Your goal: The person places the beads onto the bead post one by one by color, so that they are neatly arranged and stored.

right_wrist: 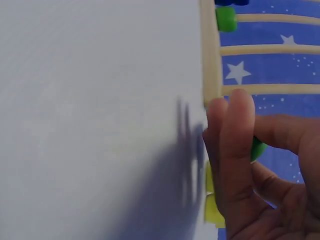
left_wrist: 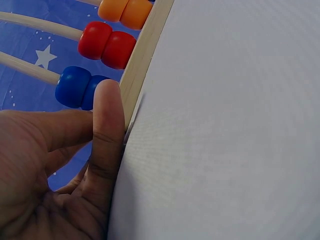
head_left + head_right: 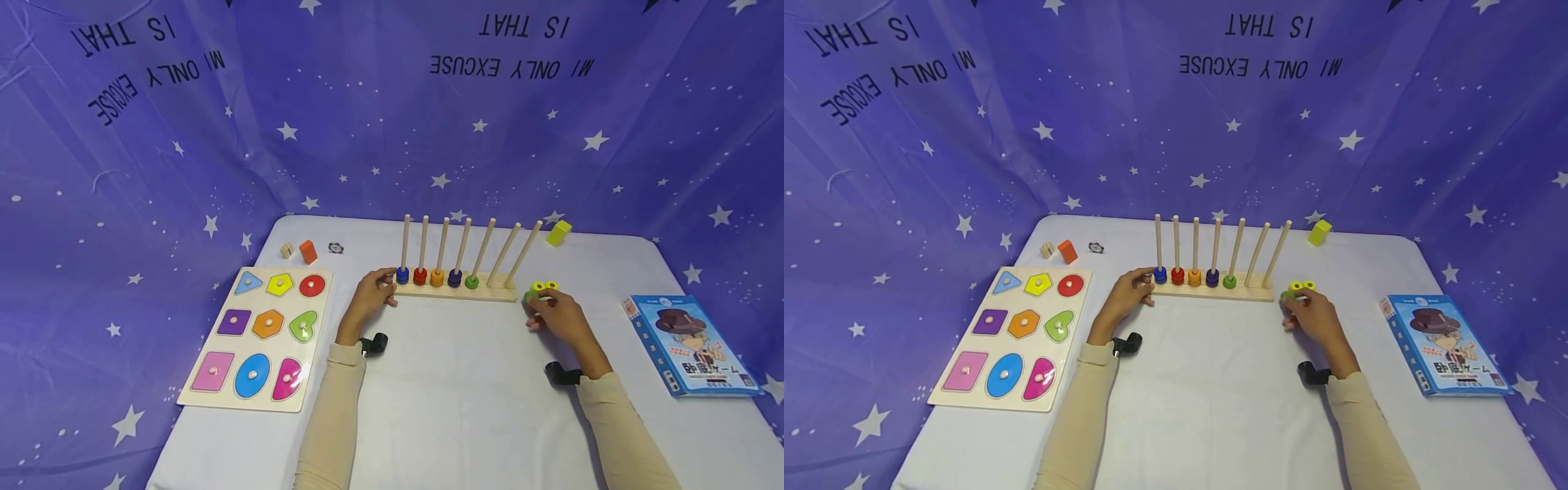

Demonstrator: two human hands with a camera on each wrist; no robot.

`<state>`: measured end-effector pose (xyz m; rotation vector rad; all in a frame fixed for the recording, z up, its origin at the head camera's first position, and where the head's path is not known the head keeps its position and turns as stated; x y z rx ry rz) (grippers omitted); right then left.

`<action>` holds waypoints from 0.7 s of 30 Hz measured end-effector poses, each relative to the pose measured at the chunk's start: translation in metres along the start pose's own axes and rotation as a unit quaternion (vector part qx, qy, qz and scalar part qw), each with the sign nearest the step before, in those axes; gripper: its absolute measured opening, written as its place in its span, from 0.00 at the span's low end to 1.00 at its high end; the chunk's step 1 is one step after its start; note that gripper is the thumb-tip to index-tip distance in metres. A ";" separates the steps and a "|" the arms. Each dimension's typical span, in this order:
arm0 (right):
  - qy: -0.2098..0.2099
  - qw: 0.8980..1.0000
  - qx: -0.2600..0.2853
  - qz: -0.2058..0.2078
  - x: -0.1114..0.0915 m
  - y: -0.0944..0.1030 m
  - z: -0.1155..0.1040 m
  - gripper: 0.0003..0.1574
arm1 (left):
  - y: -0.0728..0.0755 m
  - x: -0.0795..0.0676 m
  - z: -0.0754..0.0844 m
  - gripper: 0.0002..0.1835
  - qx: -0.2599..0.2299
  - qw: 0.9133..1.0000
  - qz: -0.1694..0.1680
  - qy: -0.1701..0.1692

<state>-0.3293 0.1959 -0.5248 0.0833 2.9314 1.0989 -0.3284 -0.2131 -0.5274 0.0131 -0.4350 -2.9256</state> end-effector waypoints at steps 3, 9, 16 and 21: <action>-0.012 0.998 0.067 0.006 -0.001 0.005 -0.006 0.34 | 0.000 0.000 0.001 0.24 -0.002 1.000 0.000 -0.001; 0.014 0.989 0.142 0.026 -0.002 0.011 -0.019 0.31 | 0.001 -0.002 0.002 0.23 -0.002 1.000 0.001 -0.002; 0.039 0.982 0.182 0.013 -0.002 0.010 -0.023 0.29 | 0.001 -0.001 0.001 0.23 -0.007 1.000 0.002 -0.004; 0.029 0.982 0.184 0.014 -0.004 0.015 -0.030 0.31 | 0.000 0.000 0.000 0.23 -0.012 1.000 0.001 -0.002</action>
Point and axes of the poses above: each hand's wrist, its own x-axis towards the middle knuckle, its own y-axis out of the back of the hand, z = x × y, the point moved 3 cm from there along x, towards the middle knuckle, and after that the axes turned 12 degrees about z, right-handed, at the moved point
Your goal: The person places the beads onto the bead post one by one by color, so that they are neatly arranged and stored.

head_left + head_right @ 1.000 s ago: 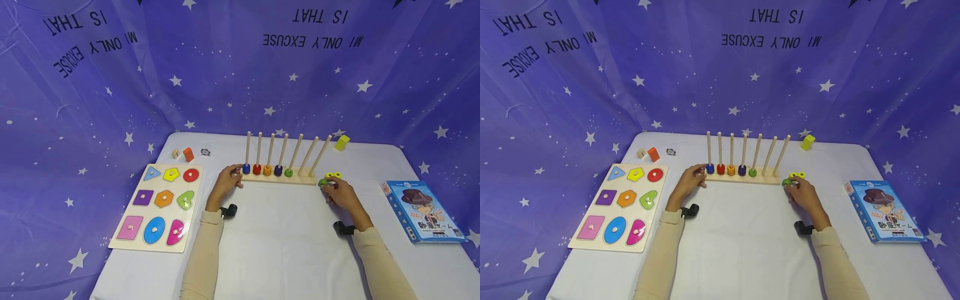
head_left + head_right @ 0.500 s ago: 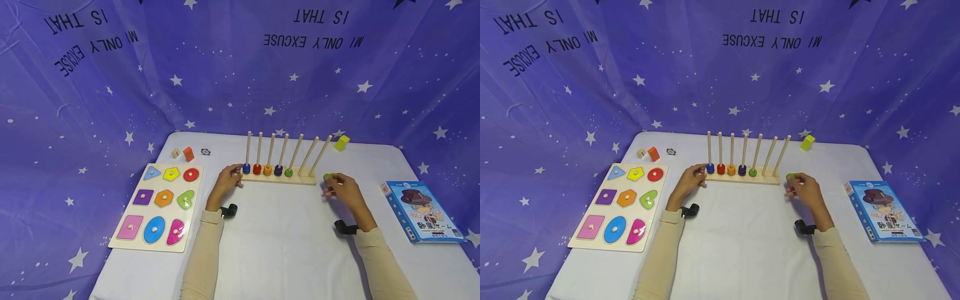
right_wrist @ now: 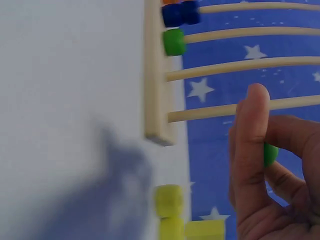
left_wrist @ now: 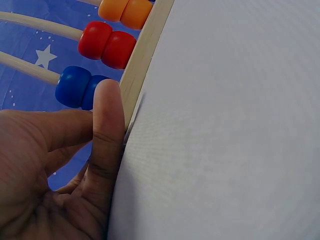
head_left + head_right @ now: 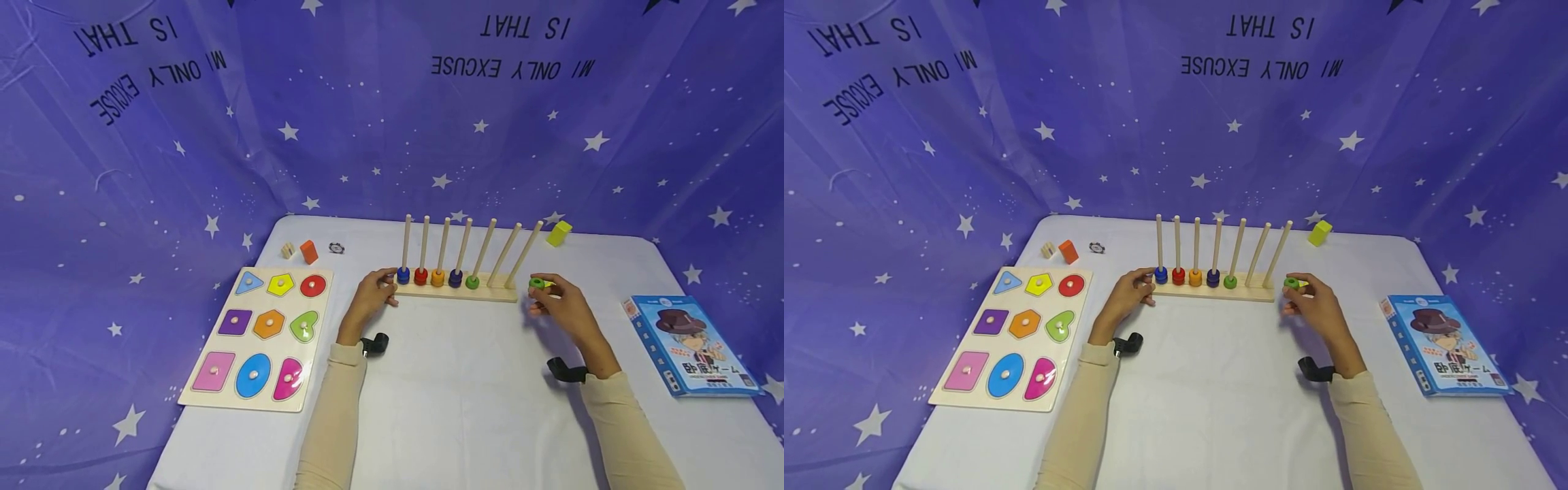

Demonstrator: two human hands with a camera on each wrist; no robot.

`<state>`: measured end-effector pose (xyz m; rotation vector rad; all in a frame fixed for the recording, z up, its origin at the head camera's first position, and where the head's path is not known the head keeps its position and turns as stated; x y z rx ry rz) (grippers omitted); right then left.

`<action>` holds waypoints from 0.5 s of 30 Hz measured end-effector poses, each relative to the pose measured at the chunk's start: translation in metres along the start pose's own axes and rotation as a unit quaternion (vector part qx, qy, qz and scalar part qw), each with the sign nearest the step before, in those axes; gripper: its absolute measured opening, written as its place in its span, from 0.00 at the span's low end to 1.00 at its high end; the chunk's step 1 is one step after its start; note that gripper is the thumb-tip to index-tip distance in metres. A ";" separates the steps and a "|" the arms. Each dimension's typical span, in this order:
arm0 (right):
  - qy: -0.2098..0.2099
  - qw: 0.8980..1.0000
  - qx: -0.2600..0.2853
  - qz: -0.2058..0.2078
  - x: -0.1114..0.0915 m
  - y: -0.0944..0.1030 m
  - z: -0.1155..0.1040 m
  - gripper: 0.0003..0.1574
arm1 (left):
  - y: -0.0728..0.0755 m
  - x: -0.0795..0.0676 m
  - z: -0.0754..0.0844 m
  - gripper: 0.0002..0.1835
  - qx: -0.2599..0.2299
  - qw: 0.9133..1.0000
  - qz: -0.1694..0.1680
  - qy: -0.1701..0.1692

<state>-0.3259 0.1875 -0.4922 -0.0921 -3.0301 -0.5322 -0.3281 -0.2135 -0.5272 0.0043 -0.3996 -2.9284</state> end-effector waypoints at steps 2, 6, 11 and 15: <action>-0.002 1.000 0.006 0.008 0.000 0.002 -0.010 0.30 | 0.000 0.000 0.000 0.23 0.000 1.000 0.000 0.001; -0.004 1.000 -0.002 0.027 -0.001 0.007 -0.044 0.30 | 0.000 -0.001 0.000 0.23 0.007 1.000 0.000 0.002; 0.035 0.999 -0.022 0.033 -0.006 0.010 -0.101 0.30 | 0.000 -0.001 0.001 0.23 0.009 1.000 0.002 0.001; 0.075 0.997 -0.003 0.029 0.000 0.007 -0.130 0.30 | 0.000 0.000 0.001 0.23 -0.003 1.000 0.000 0.001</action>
Point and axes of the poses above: each hand's wrist, its own x-axis towards the middle knuckle, its own y-axis out of the back of the hand, z = x × y, the point moved 3 cm from there along x, towards the middle knuckle, and after that the axes turned 12 degrees about z, right-handed, at the moved point
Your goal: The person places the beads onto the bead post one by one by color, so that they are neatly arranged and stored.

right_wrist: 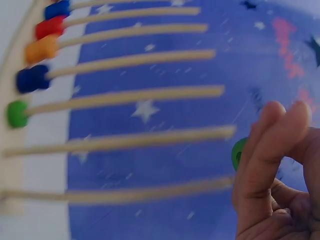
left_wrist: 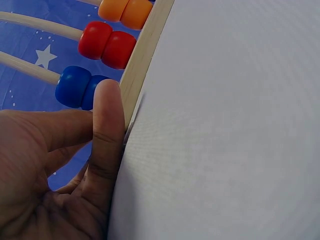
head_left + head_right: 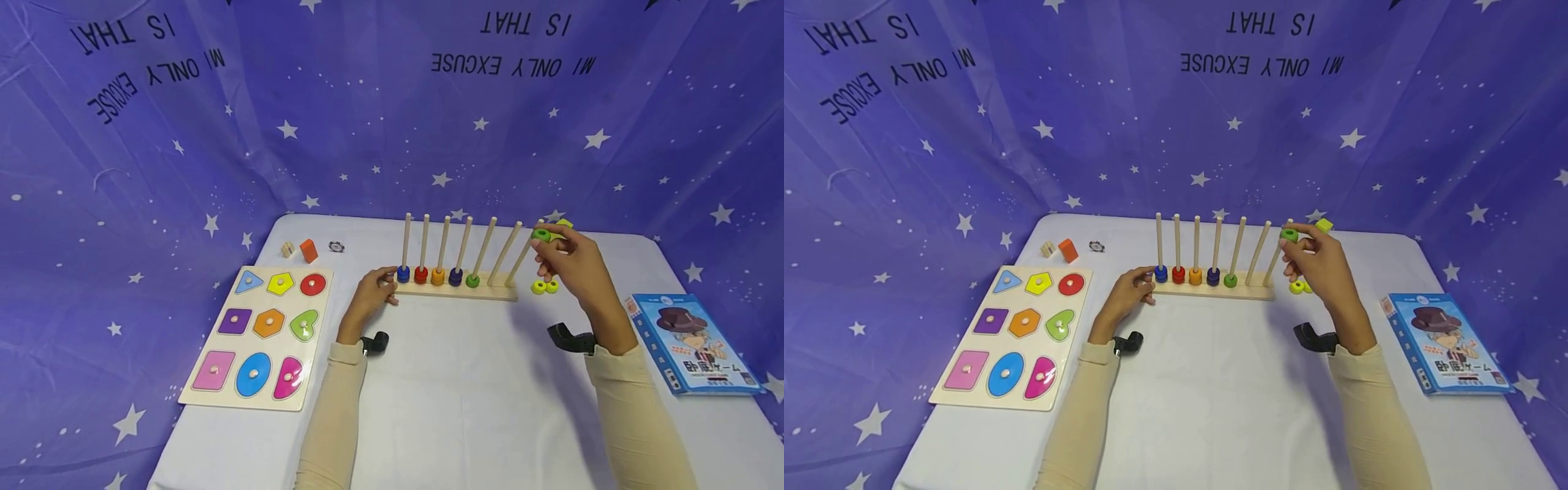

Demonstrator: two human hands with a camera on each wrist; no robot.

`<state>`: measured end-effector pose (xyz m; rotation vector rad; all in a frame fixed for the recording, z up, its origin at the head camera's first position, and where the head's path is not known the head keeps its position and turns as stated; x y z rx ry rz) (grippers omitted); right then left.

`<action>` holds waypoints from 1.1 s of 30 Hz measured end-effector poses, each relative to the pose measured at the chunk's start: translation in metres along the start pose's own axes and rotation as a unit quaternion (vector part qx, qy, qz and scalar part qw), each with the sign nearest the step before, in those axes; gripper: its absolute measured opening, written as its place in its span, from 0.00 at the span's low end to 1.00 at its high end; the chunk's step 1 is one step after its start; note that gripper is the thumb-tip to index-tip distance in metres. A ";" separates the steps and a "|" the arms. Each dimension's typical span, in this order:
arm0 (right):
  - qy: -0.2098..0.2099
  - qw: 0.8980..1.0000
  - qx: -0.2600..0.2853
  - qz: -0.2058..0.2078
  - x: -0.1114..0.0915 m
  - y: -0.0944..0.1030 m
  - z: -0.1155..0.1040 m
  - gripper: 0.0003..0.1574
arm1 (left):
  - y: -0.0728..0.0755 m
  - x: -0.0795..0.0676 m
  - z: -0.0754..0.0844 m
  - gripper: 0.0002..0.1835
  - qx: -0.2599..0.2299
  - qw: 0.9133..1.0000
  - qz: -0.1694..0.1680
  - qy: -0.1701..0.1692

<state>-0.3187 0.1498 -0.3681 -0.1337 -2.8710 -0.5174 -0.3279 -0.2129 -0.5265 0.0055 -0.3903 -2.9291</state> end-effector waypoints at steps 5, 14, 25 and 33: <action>0.016 0.999 0.038 -0.034 0.017 -0.019 -0.021 0.29 | 0.000 0.001 0.000 0.23 -0.003 1.000 -0.002 0.000; -0.014 0.997 0.036 -0.072 0.035 -0.045 -0.027 0.30 | -0.004 -0.001 -0.002 0.23 0.010 1.000 -0.005 -0.002; -0.029 0.996 0.018 -0.082 0.034 -0.053 -0.031 0.36 | -0.003 0.003 -0.001 0.24 -0.017 1.000 -0.004 0.007; 0.020 0.998 0.057 -0.034 0.027 -0.030 -0.034 0.30 | 0.000 0.002 -0.001 0.24 -0.003 1.000 0.002 0.003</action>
Point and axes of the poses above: each hand's wrist, its own x-axis towards the middle knuckle, its own y-axis out of the back of the hand, z = x × y, the point moved 3 cm from there along x, towards the middle knuckle, and after that the axes turned 12 degrees about z, right-handed, at the moved point
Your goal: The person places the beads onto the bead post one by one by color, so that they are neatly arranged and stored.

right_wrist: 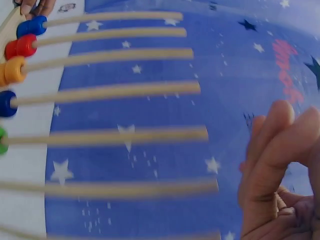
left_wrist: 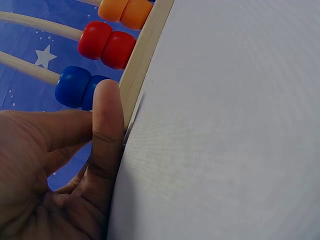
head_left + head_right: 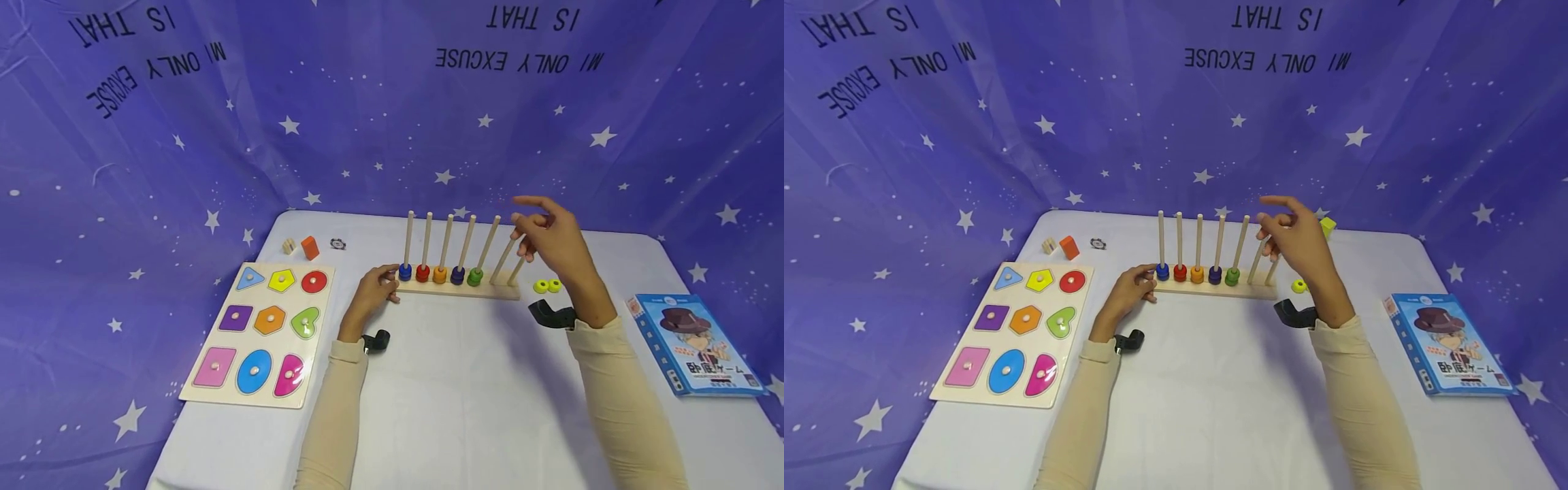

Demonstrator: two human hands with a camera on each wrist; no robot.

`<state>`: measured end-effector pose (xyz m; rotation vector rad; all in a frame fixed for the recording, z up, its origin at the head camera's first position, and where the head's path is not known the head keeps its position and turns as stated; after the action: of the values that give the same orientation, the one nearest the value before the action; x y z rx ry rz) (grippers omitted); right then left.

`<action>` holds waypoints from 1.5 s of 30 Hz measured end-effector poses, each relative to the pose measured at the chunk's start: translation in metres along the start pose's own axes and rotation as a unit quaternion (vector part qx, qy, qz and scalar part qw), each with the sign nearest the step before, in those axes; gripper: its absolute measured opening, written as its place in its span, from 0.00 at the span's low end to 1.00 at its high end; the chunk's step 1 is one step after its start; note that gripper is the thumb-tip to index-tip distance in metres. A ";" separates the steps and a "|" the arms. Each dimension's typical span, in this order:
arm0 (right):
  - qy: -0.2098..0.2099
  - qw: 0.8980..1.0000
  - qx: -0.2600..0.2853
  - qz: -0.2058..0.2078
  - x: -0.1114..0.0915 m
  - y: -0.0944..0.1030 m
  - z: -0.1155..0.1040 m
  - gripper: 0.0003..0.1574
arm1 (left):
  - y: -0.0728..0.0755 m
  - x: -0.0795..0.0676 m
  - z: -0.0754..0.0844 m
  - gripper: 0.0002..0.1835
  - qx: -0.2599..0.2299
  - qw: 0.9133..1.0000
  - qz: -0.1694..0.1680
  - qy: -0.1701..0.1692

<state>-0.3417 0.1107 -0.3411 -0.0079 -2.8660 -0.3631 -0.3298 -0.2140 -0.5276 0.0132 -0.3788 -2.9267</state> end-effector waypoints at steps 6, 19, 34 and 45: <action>-0.020 0.994 -0.044 0.101 -0.001 0.055 0.031 0.27 | -0.006 0.005 0.007 0.24 -0.006 1.000 -0.011 -0.011; -0.239 0.959 -0.137 -0.070 -0.026 0.079 0.217 0.30 | -0.005 -0.002 -0.003 0.23 -0.001 1.000 -0.017 -0.008; -0.220 0.955 -0.190 -0.049 -0.052 0.066 0.183 0.34 | 0.003 -0.006 0.010 0.24 0.005 1.000 -0.021 -0.014; -0.085 0.981 -0.167 -0.053 -0.041 0.046 0.068 0.34 | 0.001 -0.001 0.001 0.23 -0.002 1.000 -0.010 -0.009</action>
<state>-0.3176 0.1734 -0.4037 0.0561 -2.9399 -0.9036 -0.3291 -0.2142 -0.5265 -0.0100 -0.3770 -2.9484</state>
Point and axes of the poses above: each hand's wrist, its own x-axis towards the middle knuckle, its own y-axis out of the back of the hand, z = x × y, the point moved 3 cm from there along x, towards the middle knuckle, and after that the axes turned 12 degrees about z, right-handed, at the moved point
